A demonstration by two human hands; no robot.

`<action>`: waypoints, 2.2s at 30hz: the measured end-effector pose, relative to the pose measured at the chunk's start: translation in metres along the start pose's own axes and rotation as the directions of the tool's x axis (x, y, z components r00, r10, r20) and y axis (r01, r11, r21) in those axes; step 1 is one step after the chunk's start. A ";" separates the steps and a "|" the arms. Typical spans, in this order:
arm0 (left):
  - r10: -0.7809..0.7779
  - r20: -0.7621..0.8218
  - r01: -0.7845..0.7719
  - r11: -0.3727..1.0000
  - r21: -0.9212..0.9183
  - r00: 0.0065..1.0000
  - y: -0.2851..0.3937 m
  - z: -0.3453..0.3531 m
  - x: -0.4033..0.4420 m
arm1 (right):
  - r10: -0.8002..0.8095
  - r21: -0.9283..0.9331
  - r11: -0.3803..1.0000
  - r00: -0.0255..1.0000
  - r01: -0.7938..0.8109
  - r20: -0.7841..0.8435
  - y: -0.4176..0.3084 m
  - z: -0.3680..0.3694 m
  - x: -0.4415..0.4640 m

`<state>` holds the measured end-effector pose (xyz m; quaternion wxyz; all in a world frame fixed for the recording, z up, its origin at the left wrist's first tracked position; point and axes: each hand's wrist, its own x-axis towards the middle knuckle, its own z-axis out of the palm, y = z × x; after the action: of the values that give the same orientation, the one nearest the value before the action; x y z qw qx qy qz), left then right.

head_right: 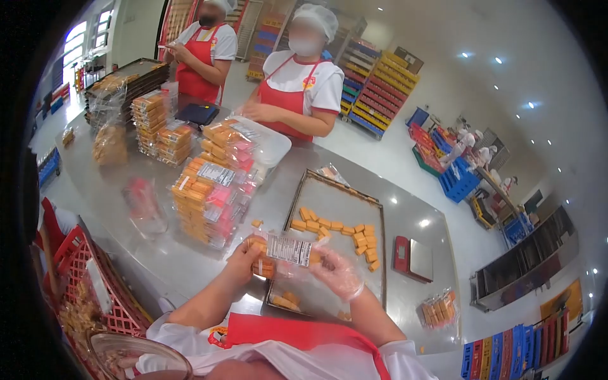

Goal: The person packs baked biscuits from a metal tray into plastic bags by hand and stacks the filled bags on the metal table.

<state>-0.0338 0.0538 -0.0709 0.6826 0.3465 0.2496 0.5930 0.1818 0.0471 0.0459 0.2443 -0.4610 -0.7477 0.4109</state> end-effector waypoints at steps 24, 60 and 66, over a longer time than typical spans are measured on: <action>-0.012 0.288 -0.079 0.951 0.300 0.958 0.002 0.012 -0.015 | 0.131 0.945 0.074 0.942 -0.319 0.308 0.046 0.032 -0.015; 0.178 0.468 -0.378 0.846 0.376 0.865 -0.002 0.003 0.002 | 0.010 0.896 0.356 0.960 -0.264 0.278 0.018 0.037 -0.013; 0.228 0.426 -0.387 0.860 0.334 0.875 0.004 0.005 -0.001 | 0.024 0.917 0.285 0.959 -0.279 0.284 0.035 0.044 -0.004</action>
<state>-0.0328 0.0521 -0.0651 0.5238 0.6234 0.1743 0.5537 0.1681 0.0349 -0.0076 0.3462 -0.2487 -0.3338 0.8407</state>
